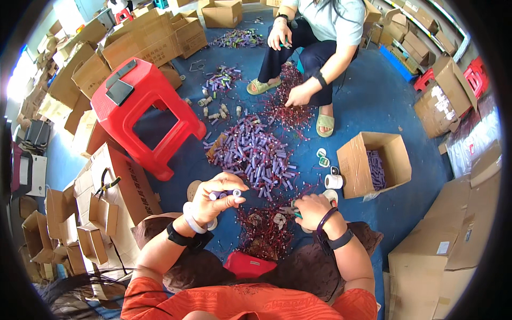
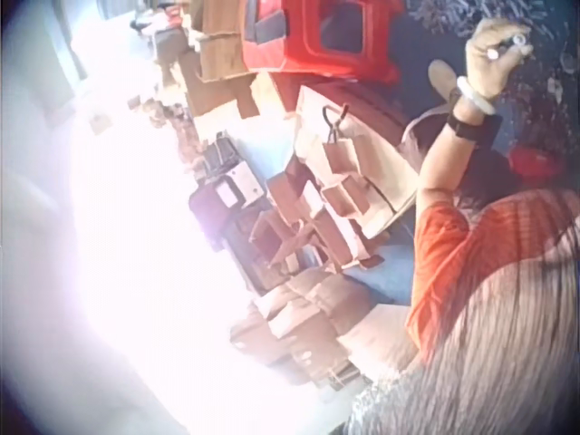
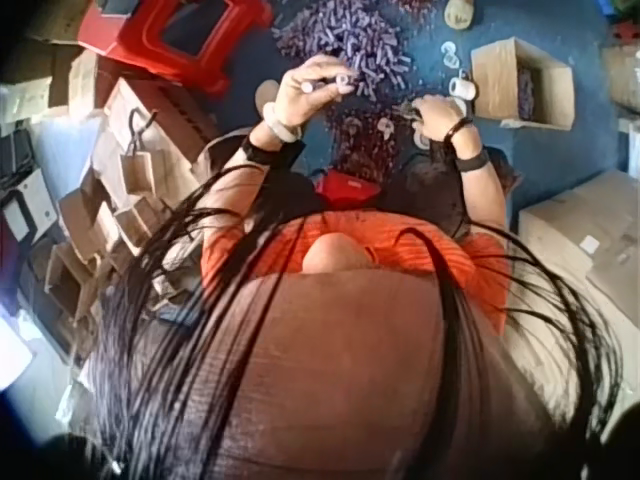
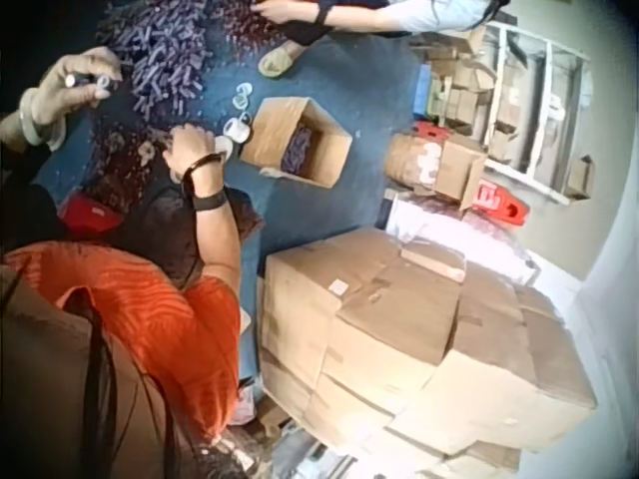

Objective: Assemble battery cells by cutting wires and connecting components.

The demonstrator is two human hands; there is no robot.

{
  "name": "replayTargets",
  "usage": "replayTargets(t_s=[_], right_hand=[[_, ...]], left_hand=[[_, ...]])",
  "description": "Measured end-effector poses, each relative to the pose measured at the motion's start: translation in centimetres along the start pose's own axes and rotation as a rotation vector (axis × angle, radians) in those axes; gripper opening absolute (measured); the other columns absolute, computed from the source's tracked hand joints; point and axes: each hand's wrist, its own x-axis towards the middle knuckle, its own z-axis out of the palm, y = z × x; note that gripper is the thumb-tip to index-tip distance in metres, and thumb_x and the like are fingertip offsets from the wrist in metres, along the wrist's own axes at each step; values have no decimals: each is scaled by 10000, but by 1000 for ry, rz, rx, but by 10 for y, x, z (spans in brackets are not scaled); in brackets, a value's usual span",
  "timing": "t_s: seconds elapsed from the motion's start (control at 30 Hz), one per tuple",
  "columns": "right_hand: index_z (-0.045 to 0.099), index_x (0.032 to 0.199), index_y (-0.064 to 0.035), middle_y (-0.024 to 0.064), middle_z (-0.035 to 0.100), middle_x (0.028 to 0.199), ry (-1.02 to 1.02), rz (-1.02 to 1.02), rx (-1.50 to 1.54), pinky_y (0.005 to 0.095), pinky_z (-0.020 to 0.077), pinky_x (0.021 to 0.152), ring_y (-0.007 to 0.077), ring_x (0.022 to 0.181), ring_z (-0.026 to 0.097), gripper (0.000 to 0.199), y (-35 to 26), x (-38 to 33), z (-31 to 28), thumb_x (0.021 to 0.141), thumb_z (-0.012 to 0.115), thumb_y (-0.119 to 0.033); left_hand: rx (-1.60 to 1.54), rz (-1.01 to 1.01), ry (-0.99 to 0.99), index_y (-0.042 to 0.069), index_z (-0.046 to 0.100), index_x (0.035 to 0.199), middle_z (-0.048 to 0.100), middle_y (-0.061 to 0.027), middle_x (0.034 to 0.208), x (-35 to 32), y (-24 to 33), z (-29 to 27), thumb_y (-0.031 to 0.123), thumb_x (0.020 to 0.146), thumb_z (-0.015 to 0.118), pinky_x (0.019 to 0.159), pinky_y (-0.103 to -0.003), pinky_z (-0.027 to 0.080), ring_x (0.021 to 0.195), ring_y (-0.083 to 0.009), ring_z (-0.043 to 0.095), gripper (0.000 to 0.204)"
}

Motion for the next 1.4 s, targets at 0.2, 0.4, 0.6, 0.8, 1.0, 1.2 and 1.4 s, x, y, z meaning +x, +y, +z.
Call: replayTargets(t_s=[0.2, 0.4, 0.6, 0.8, 1.0, 1.2, 1.4], right_hand=[[638, 1042, -92, 122, 647, 918, 350, -326, 306, 445, 491, 771, 327, 889, 623, 336, -2, -23, -7, 759, 692, -265], [582, 1104, -99, 62, 603, 993, 570, -545, 548, 414, 442, 819, 268, 947, 571, 437, -32, -42, -18, 708, 732, -207], [573, 1107, -91, 81, 585, 996, 707, -368, 620, 410, 424, 831, 270, 977, 561, 492, -13, -73, -3, 665, 763, -195], [543, 1223, -70, 77, 558, 1095, 997, -151, 650, 412, 392, 910, 267, 1049, 537, 599, 15, -98, -9, 670, 749, -179], [530, 1186, -53, 86, 577, 1056, 1144, -96, 768, 404, 385, 915, 277, 1045, 537, 518, 35, -115, -13, 707, 695, -160], [553, 1167, -57, 82, 586, 1066, 1078, 24, 771, 397, 402, 884, 261, 1023, 553, 492, 46, -124, -5, 711, 697, -174], [587, 1034, -59, 60, 570, 890, 906, 95, 579, 377, 412, 761, 237, 863, 564, 331, 52, -118, 16, 734, 619, -195]], left_hand=[[-111, -225, 77, -3, 661, 991, 634, -105, 843, 15, 2, 30, 160, 854, 672, 495, -217, 389, 588, -102, 546, 213], [-397, -525, 56, 8, 606, 990, 626, -84, 744, 10, -61, 46, 380, 919, 555, 407, -230, 404, 524, -150, 571, 383], [-410, -695, 4, 54, 607, 996, 656, -107, 869, 24, -115, 95, 289, 849, 556, 768, -367, 534, 780, -228, 643, 281], [-308, -607, 41, 105, 590, 982, 616, -62, 889, 106, -139, 187, 349, 904, 539, 706, -352, 504, 781, -222, 612, 261], [-665, -928, -296, 153, 589, 982, 631, -37, 878, 274, -188, 267, 430, 866, 600, 469, -348, 474, 723, -235, 641, 301], [-580, -791, -77, 245, 149, 1503, 235, -158, 1526, 342, -184, 370, 673, 834, 543, 1029, -705, 214, 1375, -336, 315, 887], [-79, -720, -368, 61, 510, 1305, 587, -62, 1212, 264, -252, 269, 497, 902, 559, 896, -429, 428, 1079, -241, 585, 596]])
